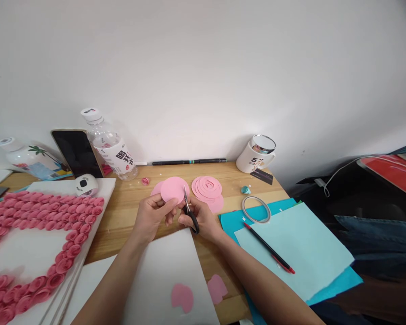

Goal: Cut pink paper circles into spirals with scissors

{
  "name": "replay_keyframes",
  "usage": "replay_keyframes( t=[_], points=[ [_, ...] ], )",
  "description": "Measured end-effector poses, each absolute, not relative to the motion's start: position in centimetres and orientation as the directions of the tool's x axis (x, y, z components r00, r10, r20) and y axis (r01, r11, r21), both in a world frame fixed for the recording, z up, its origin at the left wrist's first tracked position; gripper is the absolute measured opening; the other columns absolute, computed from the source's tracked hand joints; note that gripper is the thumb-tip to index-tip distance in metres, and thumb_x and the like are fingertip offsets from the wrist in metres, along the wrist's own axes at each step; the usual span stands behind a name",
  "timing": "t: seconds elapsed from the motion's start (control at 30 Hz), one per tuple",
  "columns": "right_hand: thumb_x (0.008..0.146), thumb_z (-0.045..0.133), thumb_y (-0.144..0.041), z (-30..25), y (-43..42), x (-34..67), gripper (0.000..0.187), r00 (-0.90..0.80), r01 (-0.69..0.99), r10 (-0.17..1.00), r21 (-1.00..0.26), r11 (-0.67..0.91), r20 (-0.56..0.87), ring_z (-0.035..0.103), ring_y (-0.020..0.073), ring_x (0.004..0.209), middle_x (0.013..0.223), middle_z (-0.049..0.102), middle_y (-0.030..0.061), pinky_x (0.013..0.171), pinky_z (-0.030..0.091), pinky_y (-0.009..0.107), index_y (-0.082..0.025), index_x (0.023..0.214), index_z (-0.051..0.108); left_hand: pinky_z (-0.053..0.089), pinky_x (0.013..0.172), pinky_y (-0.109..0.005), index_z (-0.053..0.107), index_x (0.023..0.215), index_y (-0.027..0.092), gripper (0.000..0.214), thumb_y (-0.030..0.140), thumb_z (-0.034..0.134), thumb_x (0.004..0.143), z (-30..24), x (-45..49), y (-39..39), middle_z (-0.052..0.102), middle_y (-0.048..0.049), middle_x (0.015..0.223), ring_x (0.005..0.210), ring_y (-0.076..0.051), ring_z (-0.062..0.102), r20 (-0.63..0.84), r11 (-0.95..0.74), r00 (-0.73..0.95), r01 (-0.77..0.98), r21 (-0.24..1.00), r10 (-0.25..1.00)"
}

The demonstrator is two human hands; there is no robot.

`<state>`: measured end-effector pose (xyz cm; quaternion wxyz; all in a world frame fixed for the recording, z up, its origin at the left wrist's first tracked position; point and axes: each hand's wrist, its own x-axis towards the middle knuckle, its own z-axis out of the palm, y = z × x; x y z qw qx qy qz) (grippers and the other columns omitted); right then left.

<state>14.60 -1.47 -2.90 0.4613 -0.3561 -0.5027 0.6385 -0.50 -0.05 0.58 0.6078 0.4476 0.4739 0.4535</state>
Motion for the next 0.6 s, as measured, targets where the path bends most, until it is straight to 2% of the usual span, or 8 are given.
replay_keyframes(
  t=[0.43, 0.6],
  points=[
    [0.065, 0.074, -0.044, -3.79, -1.44, 14.73, 0.040, -0.308, -0.196, 0.951, -0.976, -0.097, -0.032, 0.037, 0.0073, 0.047, 0.055, 0.042, -0.0067, 0.045, 0.029, 0.020, -0.017, 0.083, 0.052, 0.037, 0.037, -0.018, 0.057, 0.054, 0.014, 0.022, 0.027, 0.069, 0.068, 0.89, -0.59, 0.00, 0.057, 0.0026, 0.048, 0.034, -0.005, 0.045, -0.153, 0.168, 0.117, -0.135, 0.977, 0.981],
    [0.064, 0.074, -0.046, -3.64, -1.54, 14.68, 0.041, -0.304, -0.186, 0.951, -0.975, -0.124, -0.062, 0.040, 0.0080, 0.045, 0.052, 0.045, -0.0065, 0.043, 0.030, 0.020, -0.017, 0.082, 0.051, 0.037, 0.035, -0.018, 0.056, 0.056, 0.015, 0.022, 0.028, 0.069, 0.068, 0.82, -0.51, 0.07, 0.059, 0.0023, 0.049, 0.036, -0.006, 0.047, -0.141, 0.152, 0.069, -0.197, 0.969, 0.988]
  ],
)
